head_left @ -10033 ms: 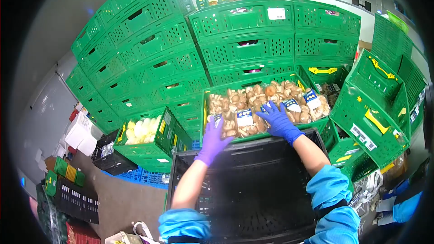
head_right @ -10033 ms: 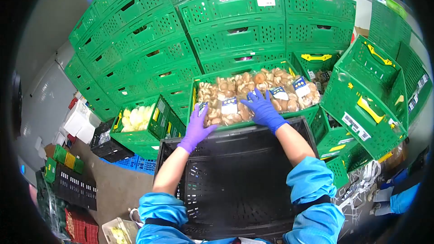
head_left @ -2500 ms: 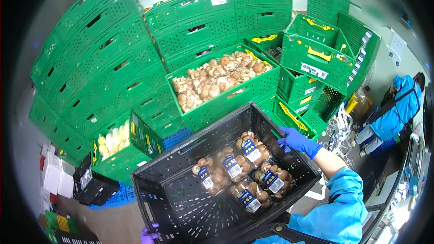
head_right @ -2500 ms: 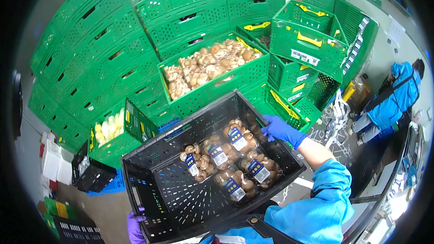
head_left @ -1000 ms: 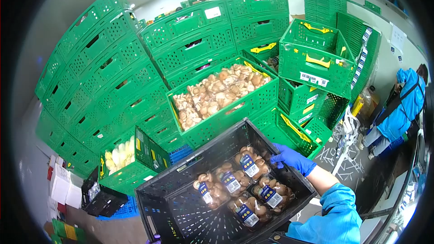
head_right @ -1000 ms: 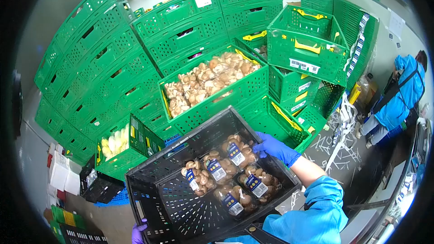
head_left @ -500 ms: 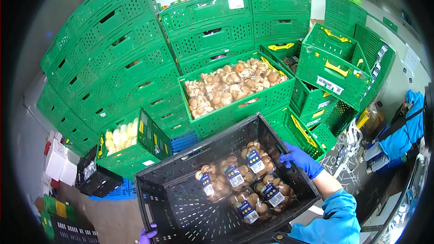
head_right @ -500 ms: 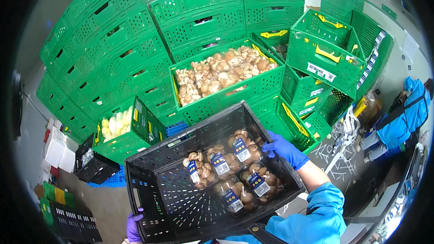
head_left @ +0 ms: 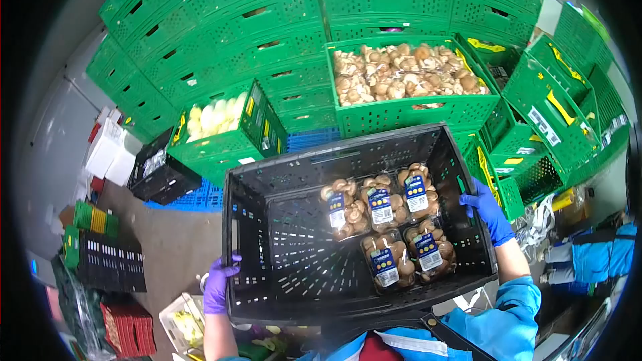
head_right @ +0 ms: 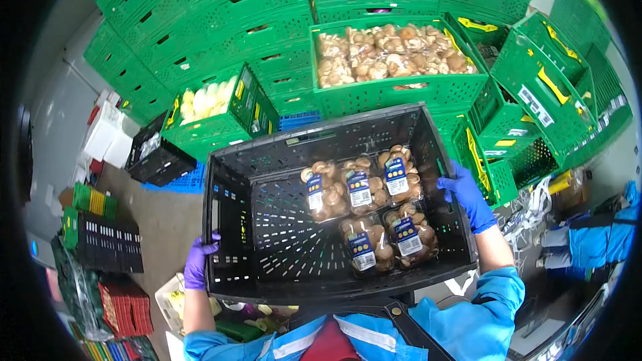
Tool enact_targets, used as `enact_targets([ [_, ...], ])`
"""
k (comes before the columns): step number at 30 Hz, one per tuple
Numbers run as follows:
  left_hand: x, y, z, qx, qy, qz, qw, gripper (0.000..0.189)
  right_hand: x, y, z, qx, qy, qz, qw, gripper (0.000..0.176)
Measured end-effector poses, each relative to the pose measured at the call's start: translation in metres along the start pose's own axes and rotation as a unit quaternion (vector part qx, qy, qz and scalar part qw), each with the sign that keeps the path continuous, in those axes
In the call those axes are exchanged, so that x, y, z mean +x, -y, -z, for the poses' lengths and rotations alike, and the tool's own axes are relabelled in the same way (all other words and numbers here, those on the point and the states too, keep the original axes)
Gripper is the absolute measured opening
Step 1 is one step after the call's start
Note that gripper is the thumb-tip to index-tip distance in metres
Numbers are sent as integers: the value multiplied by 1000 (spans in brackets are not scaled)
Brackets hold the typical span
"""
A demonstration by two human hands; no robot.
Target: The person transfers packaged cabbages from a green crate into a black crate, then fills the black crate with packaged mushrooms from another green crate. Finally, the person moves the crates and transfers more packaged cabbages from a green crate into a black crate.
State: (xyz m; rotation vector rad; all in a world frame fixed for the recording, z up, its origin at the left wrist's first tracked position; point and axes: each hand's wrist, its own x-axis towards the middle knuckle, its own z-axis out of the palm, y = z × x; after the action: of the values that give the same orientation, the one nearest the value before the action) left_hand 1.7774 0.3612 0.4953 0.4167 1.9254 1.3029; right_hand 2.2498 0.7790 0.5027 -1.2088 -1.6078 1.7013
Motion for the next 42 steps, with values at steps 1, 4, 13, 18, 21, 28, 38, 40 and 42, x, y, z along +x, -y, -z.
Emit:
enact_targets([
  [1, -2, -7, -2, -7, -4, -1, 1000, 29, 0, 3, 4, -19, -4, 5, 1000, 42],
  [4, 2, -25, -9, 3, 24, 2, 1000, 30, 0, 12, 20, -45, -10, 5, 999, 43],
  [13, 30, -118, -192, -123, 140, -57, 981, 37, 128, -43, 256, -223, -103, 44, 968, 32],
  [18, 107, -72, -262, -59, 113, -109, 986, 30, 170, -17, 289, -225, -127, -48, 965, 56],
  [21, 94, -81, -264, -101, 94, -93, 986, 27, 217, -52, 341, -203, -48, -30, 978, 66],
  [28, 77, -62, -248, -158, 32, -205, 965, 44, 165, 62, 125, -603, -147, 225, 751, 79],
  [38, 4, 153, -94, -292, 3, -2, 957, 44, 36, 135, -248, -462, 180, 408, 766, 64],
  [40, -28, 164, -24, -281, 12, 54, 958, 43, 30, 118, -299, -492, 158, 401, 756, 75],
  [42, -57, 170, 47, -267, 20, 100, 958, 43, 38, 101, -339, -562, 85, 363, 738, 84],
])
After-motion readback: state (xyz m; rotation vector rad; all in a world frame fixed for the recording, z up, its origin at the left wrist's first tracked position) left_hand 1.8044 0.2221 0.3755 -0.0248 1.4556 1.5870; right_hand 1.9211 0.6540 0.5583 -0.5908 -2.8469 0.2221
